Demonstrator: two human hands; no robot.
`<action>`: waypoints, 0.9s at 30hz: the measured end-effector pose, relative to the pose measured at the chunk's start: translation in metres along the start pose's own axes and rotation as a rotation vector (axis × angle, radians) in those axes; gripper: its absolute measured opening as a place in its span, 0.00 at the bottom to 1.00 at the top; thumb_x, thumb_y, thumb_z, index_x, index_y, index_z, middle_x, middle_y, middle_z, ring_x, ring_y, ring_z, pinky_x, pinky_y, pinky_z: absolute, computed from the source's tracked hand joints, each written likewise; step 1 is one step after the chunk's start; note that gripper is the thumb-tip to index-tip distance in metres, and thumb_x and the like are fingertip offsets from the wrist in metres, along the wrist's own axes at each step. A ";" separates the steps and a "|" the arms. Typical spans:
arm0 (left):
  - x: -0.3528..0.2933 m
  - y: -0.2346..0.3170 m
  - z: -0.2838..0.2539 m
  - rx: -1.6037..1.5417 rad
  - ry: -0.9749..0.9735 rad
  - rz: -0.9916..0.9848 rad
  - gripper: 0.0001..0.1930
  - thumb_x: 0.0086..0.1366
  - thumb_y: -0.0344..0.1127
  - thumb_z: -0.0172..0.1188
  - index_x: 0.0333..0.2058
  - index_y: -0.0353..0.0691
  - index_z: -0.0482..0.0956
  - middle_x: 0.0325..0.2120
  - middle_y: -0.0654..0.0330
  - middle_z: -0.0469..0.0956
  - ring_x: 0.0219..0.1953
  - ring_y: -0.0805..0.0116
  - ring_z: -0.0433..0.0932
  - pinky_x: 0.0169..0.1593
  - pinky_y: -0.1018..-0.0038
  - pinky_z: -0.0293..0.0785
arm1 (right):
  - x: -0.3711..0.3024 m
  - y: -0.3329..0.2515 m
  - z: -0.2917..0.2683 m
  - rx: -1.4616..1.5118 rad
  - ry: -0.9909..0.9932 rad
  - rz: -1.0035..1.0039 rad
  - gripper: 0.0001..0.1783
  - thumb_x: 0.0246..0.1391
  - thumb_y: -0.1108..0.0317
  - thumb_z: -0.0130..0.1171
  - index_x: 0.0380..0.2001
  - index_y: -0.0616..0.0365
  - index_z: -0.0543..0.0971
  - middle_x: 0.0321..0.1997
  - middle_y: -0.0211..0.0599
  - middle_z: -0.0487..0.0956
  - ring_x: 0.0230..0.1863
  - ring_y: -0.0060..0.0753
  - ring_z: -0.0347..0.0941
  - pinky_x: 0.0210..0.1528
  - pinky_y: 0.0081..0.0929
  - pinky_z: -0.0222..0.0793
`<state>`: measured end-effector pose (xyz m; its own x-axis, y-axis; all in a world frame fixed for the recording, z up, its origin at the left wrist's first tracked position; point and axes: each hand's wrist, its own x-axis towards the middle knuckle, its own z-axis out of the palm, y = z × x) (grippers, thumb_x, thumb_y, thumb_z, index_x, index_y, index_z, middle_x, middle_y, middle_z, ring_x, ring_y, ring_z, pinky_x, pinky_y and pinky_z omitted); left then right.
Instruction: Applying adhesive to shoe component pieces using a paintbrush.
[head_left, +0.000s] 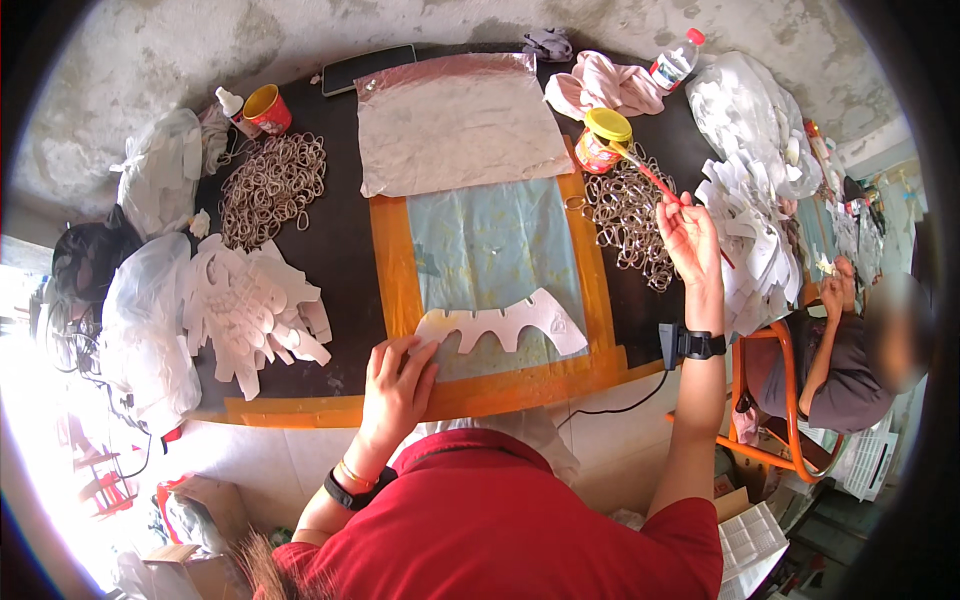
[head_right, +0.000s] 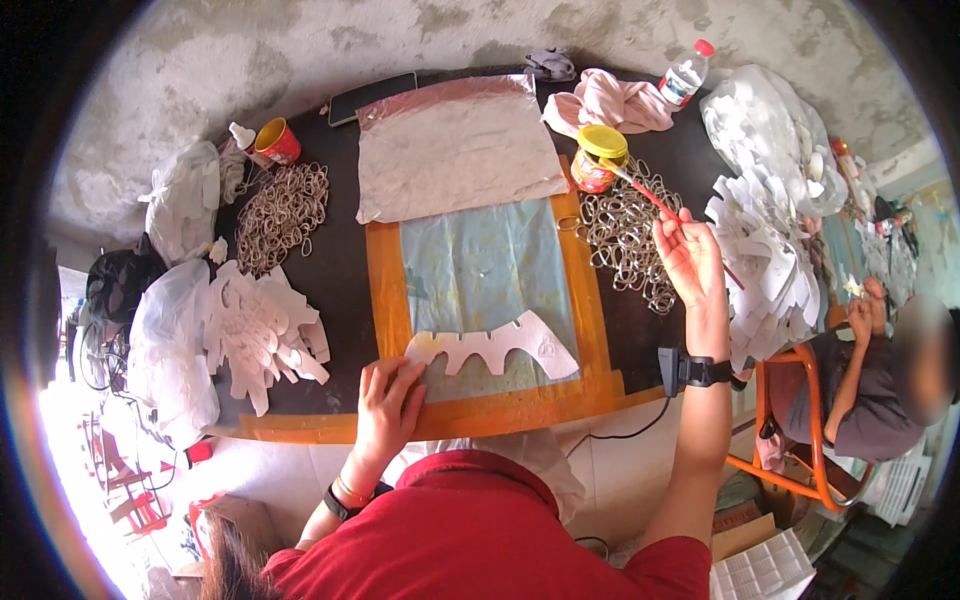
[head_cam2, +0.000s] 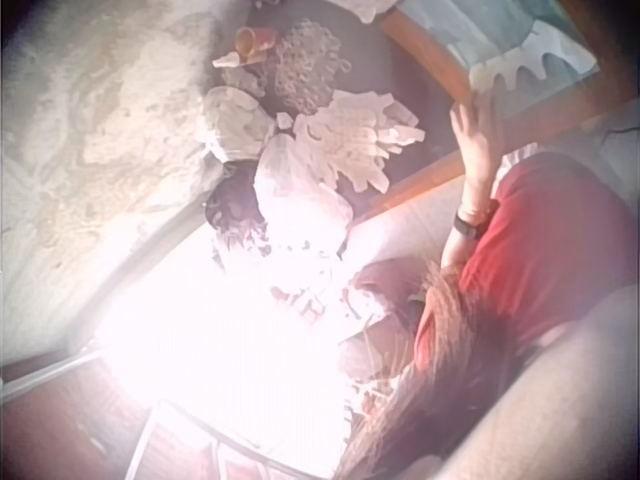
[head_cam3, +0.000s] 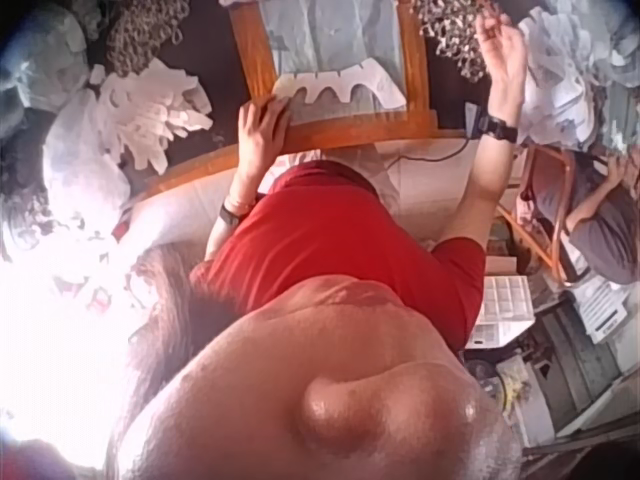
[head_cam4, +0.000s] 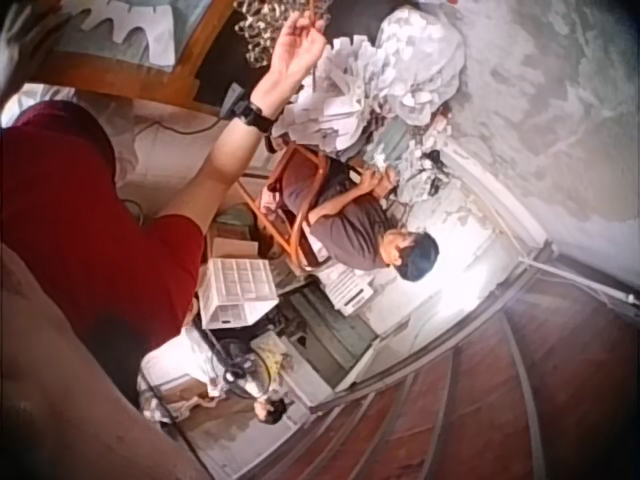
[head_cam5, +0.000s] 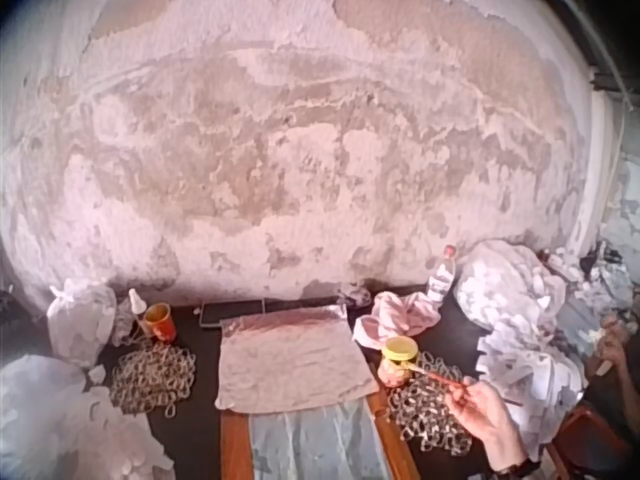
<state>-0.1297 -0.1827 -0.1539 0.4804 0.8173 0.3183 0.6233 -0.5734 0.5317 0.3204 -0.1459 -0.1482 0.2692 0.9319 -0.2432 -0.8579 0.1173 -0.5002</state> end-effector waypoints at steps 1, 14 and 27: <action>0.001 0.001 -0.001 0.002 0.001 0.006 0.16 0.50 0.25 0.62 0.41 0.38 0.76 0.39 0.54 0.71 0.41 0.54 0.70 0.45 0.64 0.69 | -0.002 -0.001 0.002 0.059 -0.015 0.016 0.09 0.51 0.79 0.50 0.36 0.67 0.73 0.38 0.52 0.74 0.33 0.32 0.72 0.58 0.36 0.67; -0.015 -0.008 0.005 0.026 -0.006 0.006 0.17 0.51 0.28 0.62 0.41 0.40 0.76 0.39 0.54 0.70 0.41 0.53 0.69 0.45 0.63 0.69 | -0.075 0.000 0.103 0.171 -0.276 0.022 0.25 0.51 0.82 0.49 0.54 0.70 0.62 0.32 0.36 0.67 0.30 0.24 0.66 0.52 0.30 0.67; -0.011 -0.013 0.011 -0.014 0.021 -0.026 0.17 0.49 0.26 0.63 0.41 0.41 0.77 0.41 0.58 0.70 0.41 0.58 0.70 0.44 0.67 0.71 | -0.158 0.159 0.057 -0.927 -0.143 -0.236 0.10 0.58 0.72 0.43 0.39 0.67 0.71 0.35 0.50 0.76 0.29 0.31 0.70 0.35 0.28 0.68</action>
<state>-0.1364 -0.1848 -0.1732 0.4512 0.8328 0.3208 0.6266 -0.5516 0.5506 0.1166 -0.2552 -0.1423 0.2818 0.9593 0.0203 -0.0857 0.0462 -0.9953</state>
